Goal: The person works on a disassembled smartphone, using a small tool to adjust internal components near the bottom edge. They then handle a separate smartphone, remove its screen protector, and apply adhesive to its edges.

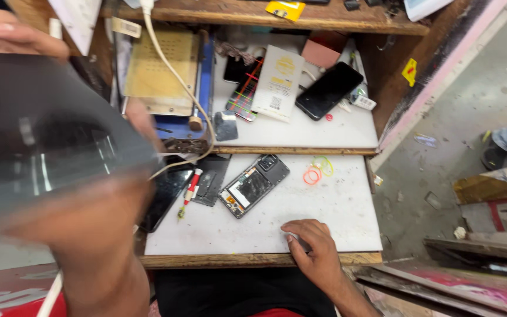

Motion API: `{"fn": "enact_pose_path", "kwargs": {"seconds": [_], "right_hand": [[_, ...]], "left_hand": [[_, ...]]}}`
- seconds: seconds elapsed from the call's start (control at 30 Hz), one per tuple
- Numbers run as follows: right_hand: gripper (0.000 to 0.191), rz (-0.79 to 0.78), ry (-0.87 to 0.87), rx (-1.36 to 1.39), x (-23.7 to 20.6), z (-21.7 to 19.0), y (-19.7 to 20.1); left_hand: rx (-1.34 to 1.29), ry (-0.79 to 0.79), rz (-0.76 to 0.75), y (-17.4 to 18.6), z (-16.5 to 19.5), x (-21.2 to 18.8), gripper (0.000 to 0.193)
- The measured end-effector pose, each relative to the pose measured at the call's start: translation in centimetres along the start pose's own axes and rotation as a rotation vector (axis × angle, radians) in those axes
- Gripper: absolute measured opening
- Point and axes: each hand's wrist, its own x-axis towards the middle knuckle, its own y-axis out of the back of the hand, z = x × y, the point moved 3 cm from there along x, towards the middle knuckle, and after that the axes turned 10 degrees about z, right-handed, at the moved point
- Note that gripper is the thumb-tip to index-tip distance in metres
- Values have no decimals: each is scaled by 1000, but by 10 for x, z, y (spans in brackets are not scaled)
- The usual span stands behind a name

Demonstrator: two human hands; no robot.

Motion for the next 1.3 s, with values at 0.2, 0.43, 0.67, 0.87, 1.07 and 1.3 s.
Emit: {"fn": "enact_pose_path", "kwargs": {"seconds": [0.2, 0.43, 0.67, 0.87, 1.07, 1.3], "right_hand": [[53, 319, 264, 398, 15, -26, 29], [38, 138, -147, 67, 12, 42, 15], [28, 100, -479, 639, 24, 117, 8], [25, 86, -442, 518, 19, 126, 0], [36, 146, -310, 616, 18, 89, 12], [20, 173, -89, 580, 31, 42, 36]], "left_hand": [[-1118, 289, -252, -12, 111, -86, 76], [-666, 658, -834, -80, 144, -195, 96], [-477, 336, -644, -88, 91, -205, 55], [46, -38, -602, -141, 26, -195, 49], [428, -64, -690, -179, 32, -200, 51], [283, 11, -657, -169, 33, -202, 12]]}}
